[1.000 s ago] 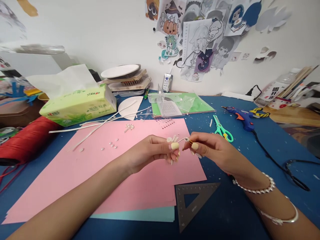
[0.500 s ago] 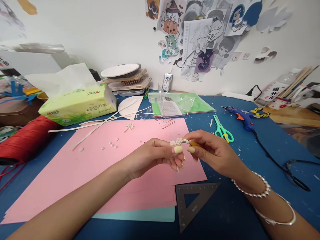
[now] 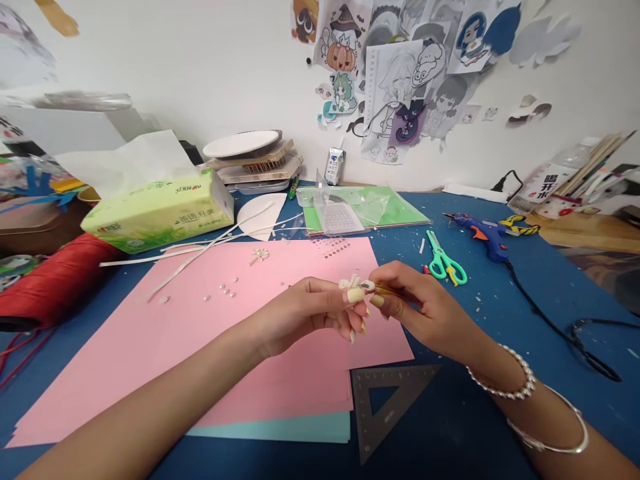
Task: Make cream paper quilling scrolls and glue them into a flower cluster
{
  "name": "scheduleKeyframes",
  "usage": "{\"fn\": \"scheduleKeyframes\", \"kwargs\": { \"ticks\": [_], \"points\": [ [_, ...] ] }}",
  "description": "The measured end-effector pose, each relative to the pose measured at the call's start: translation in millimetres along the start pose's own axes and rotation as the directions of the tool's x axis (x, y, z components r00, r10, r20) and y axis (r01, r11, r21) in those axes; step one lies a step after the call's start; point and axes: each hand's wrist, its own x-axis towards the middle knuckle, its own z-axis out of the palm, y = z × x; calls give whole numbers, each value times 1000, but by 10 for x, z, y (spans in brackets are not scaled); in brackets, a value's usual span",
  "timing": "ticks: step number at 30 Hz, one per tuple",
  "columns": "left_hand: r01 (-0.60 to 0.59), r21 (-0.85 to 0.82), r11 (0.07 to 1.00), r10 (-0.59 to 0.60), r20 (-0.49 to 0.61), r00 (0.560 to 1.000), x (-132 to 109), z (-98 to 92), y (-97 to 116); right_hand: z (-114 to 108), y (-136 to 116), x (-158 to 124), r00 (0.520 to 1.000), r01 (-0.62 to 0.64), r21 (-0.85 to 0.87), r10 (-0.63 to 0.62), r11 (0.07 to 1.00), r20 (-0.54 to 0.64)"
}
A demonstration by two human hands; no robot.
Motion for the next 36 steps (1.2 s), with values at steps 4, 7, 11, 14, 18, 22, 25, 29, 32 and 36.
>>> {"fn": "scheduleKeyframes", "kwargs": {
  "ticks": [4,7,11,14,18,22,25,29,32,36],
  "points": [
    [-6,3,1000,6,-7,1000,-4,-11,-4,-50,-35,20,991,-59,98,46,994,129],
    [-17,8,1000,17,16,1000,-10,-11,-3,-74,-37,23,984,-72,176,41,982,174],
    [-17,6,1000,16,39,999,-22,2,3,-67,-17,21,983,-91,273,42,958,181],
    [-5,18,1000,4,57,998,-25,17,8,-58,-10,23,987,-78,286,33,955,160],
    [0,44,999,-4,79,997,-25,24,4,-45,-5,18,992,-71,258,40,964,122],
    [21,79,997,-28,89,996,-33,24,-8,-32,-7,10,994,-57,232,34,971,104],
    [35,107,994,-47,105,993,-43,31,-3,-33,-24,15,995,-34,173,17,984,100],
    [51,160,986,-73,132,989,-62,54,33,-42,-40,23,994,-31,149,14,988,113],
    [72,216,974,-103,134,986,-79,74,65,-51,-38,20,990,-44,167,20,985,142],
    [92,259,962,-128,127,984,-94,79,77,-59,-38,19,987,-80,161,56,984,152]
  ]
}}
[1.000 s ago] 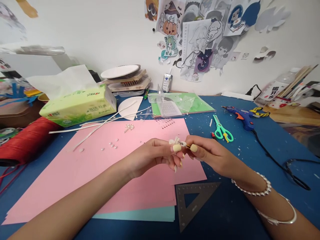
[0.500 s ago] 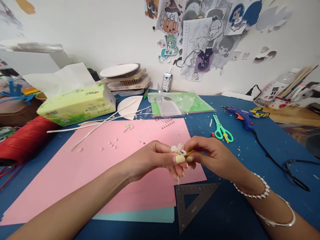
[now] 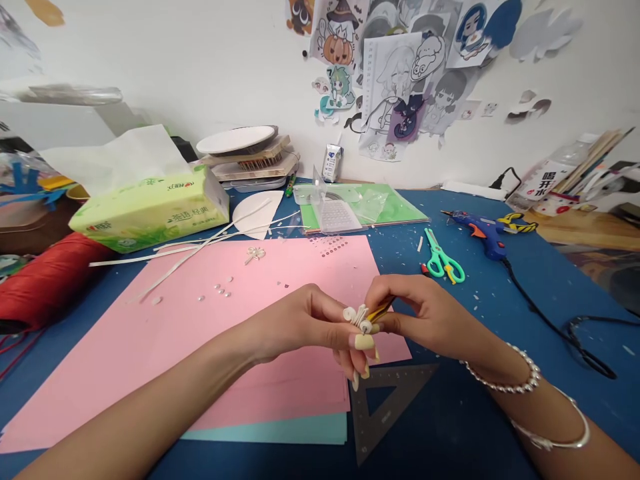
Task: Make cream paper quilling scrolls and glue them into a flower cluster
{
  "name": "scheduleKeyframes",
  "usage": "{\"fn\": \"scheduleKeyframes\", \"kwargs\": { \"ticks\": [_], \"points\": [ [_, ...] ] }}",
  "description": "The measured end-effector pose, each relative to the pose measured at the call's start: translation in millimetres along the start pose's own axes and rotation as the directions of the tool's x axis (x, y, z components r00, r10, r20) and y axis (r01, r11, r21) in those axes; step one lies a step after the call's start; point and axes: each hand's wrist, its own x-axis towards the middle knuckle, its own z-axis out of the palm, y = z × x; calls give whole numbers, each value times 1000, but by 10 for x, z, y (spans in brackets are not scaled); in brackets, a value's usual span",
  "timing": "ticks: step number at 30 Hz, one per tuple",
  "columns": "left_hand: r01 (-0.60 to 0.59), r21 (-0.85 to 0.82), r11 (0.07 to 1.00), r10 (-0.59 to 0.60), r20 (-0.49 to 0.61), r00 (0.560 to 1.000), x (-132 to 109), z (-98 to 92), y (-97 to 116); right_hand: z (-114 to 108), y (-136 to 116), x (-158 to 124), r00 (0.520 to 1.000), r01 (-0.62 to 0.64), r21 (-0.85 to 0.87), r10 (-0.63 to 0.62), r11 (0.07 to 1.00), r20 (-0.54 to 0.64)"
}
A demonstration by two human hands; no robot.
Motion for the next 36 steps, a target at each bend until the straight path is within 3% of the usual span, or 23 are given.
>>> {"fn": "scheduleKeyframes", "kwargs": {
  "ticks": [7,16,19,23,25,28,36],
  "points": [
    [0,16,1000,0,-9,1000,-7,-11,-25,19,-4,5,998,-56,27,57,998,-21],
    [9,-13,1000,-9,-35,999,16,-25,-38,68,57,13,980,73,-127,-95,989,-177],
    [-18,-75,997,15,-36,999,33,-29,-84,92,88,12,946,152,-210,-204,966,-253],
    [-44,-221,974,40,-23,999,66,-18,-140,120,129,-2,847,255,-434,-416,864,-332],
    [-43,-305,951,53,22,998,80,-6,-161,126,148,-10,818,289,-509,-485,811,-309],
    [-52,-348,936,79,65,995,89,7,-173,116,164,-13,811,313,-597,-536,738,-237],
    [-40,-277,960,55,45,997,75,-15,-147,68,106,13,871,304,-715,-488,629,-59]
  ]
}}
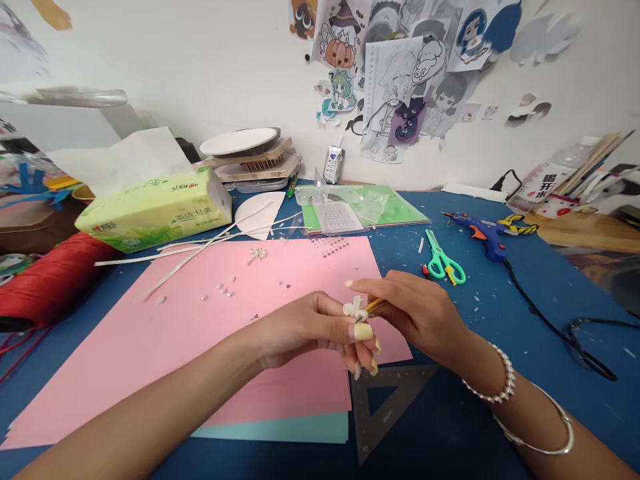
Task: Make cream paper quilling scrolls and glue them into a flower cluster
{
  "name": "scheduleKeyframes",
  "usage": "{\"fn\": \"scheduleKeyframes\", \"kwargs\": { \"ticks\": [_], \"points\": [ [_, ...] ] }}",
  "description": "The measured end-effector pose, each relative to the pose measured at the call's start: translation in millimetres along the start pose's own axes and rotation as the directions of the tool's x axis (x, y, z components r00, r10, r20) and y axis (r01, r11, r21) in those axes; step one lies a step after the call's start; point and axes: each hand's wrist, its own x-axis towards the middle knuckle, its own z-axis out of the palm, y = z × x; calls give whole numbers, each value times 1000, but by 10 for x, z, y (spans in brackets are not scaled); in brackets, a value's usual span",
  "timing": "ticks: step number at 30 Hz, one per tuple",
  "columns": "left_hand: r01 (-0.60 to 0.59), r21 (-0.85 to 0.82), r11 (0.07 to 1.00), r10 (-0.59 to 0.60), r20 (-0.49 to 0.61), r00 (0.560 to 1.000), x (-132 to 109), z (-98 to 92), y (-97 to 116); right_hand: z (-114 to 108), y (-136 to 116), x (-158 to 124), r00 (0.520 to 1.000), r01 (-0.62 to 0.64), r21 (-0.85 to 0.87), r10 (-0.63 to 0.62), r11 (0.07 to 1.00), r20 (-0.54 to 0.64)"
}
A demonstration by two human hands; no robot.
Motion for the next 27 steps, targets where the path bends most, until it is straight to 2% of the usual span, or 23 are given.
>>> {"fn": "scheduleKeyframes", "kwargs": {
  "ticks": [3,9,15,21,27],
  "points": [
    [34,11,999,-34,4,999,-3,2,6,5,-4,-6,999,46,-41,-45,998,23],
    [51,-21,998,-50,64,997,-4,20,-10,22,-11,-52,995,94,-43,-94,995,-16],
    [34,-58,998,-30,74,997,-9,18,-19,27,-33,-43,995,88,-66,-90,994,-34],
    [33,-47,998,-31,59,998,-14,28,-5,17,-45,-31,999,7,7,-6,1000,-44],
    [67,1,998,-67,85,994,-10,17,-2,11,-30,-38,996,85,-3,-85,996,-6]
  ]
}}
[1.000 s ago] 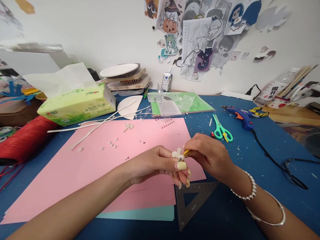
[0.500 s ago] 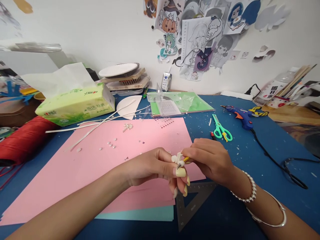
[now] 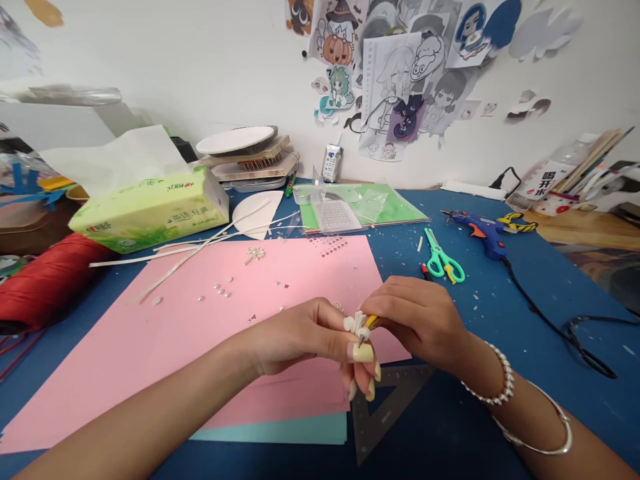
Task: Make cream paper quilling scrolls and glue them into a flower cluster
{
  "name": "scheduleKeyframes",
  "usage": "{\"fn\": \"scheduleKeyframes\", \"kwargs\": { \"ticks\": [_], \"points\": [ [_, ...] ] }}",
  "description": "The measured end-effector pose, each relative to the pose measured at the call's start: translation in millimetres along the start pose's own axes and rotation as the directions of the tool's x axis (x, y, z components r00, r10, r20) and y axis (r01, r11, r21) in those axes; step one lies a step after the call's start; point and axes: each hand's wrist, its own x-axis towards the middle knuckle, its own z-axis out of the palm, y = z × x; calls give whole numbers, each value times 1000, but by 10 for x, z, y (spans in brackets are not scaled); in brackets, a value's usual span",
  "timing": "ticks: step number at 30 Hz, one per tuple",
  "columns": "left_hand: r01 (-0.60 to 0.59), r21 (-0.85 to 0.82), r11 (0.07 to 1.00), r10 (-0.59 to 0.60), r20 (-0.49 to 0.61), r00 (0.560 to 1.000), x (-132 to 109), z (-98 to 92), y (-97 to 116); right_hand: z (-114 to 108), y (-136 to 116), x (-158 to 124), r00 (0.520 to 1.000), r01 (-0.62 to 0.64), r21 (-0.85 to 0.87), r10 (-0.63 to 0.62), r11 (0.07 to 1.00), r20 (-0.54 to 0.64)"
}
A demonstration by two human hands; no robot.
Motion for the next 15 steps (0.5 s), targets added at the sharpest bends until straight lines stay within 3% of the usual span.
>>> {"fn": "scheduleKeyframes", "kwargs": {
  "ticks": [5,10,15],
  "points": [
    [-37,-45,998,37,-12,999,12,-5,-9,6,-13,-36,1000,-21,-68,19,997,-23],
    [-61,-66,996,60,-16,998,2,38,-10,23,-21,-34,999,-26,-1,26,1000,-37],
    [-36,42,998,41,-128,991,-13,81,13,33,30,-9,994,-101,8,101,995,32]
  ]
}}
